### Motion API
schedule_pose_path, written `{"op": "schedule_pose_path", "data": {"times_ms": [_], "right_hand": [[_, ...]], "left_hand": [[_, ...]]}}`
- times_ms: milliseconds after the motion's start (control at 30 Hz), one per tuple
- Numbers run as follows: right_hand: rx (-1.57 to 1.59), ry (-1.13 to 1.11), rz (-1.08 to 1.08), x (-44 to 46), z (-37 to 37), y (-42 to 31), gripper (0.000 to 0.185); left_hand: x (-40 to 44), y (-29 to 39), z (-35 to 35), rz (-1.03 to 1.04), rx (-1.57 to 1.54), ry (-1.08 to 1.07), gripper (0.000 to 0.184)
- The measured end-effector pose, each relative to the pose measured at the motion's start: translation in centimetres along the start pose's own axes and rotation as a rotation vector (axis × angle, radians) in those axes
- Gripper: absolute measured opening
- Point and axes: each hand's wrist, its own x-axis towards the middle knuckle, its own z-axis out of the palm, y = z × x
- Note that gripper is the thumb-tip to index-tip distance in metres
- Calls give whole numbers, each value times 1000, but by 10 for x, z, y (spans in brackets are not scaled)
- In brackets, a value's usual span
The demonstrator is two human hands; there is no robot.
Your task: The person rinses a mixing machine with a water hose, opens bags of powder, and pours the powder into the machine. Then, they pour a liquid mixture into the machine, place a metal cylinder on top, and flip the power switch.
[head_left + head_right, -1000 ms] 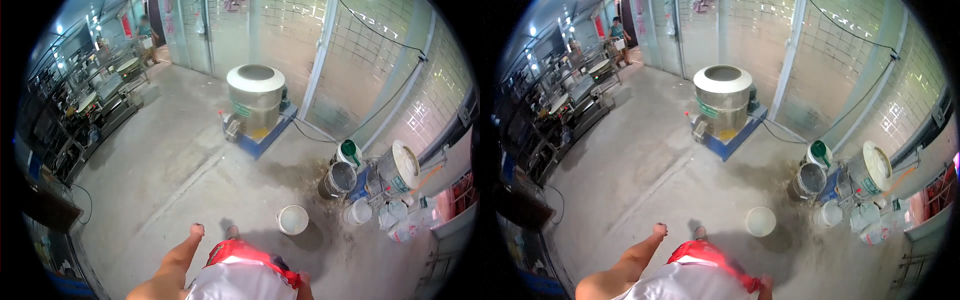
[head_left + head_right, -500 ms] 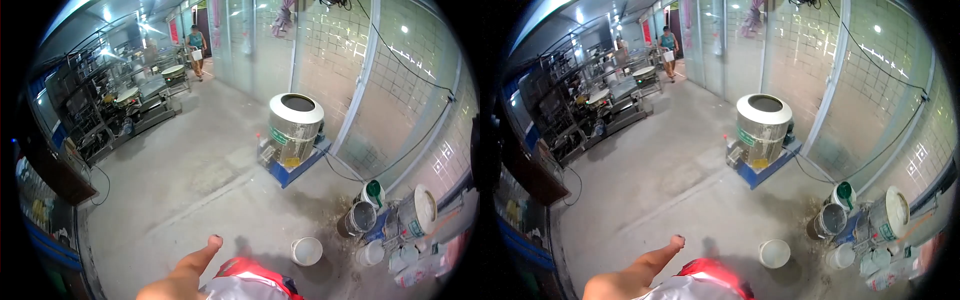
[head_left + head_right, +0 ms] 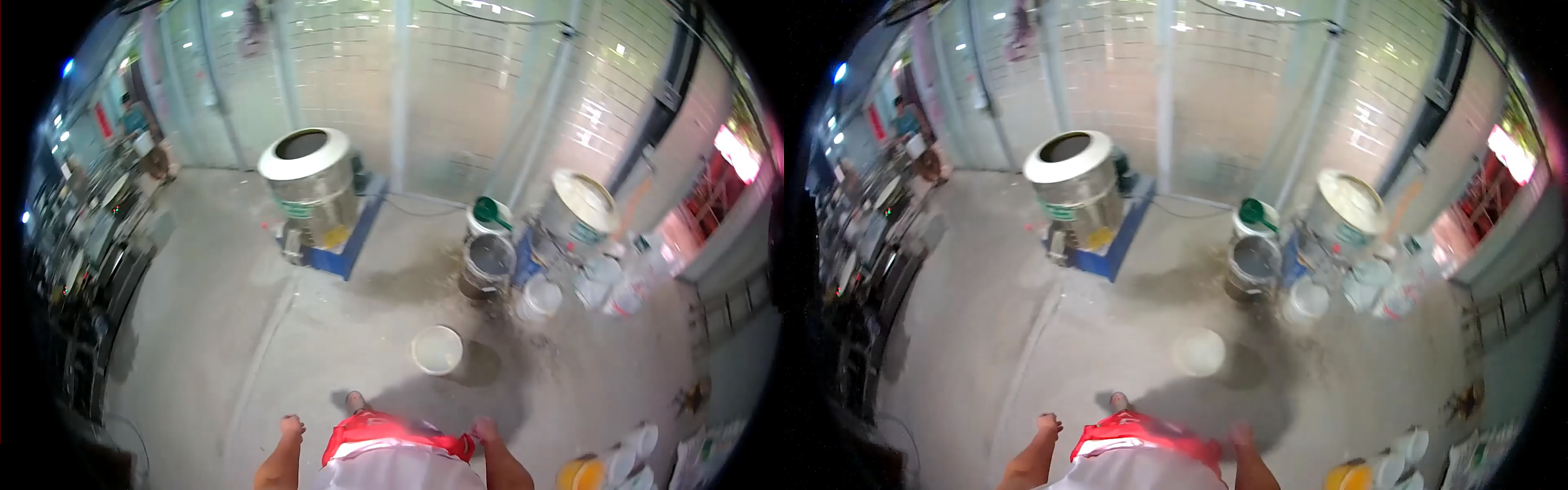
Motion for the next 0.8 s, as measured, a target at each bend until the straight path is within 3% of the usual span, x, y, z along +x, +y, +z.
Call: {"op": "schedule_pose_path", "data": {"times_ms": [67, 233, 267, 333, 433, 633, 800], "right_hand": [[68, -10, 14, -8, -3, -6, 20], [-61, -40, -119, 30, 1, 97, 17], [42, -45, -41, 13, 1, 83, 17], [-17, -69, -412, 37, 2, 136, 17], [-102, -32, -658, 44, 9, 163, 18], [-264, -18, -524, 46, 7, 150, 20], [-116, 2, -349, 76, 15, 158, 19]], "left_hand": [[-9, 8, 8, 5, 20, 0, 26], [-10, 13, 16, 13, 50, -29, 28], [-10, 13, 17, 34, 68, -27, 30], [-17, 20, 20, 34, 66, -47, 31], [-22, 23, 24, 44, 66, -49, 30], [-18, 22, 28, 38, 94, -19, 30], [-14, 21, 25, 28, 115, -11, 29]]}}
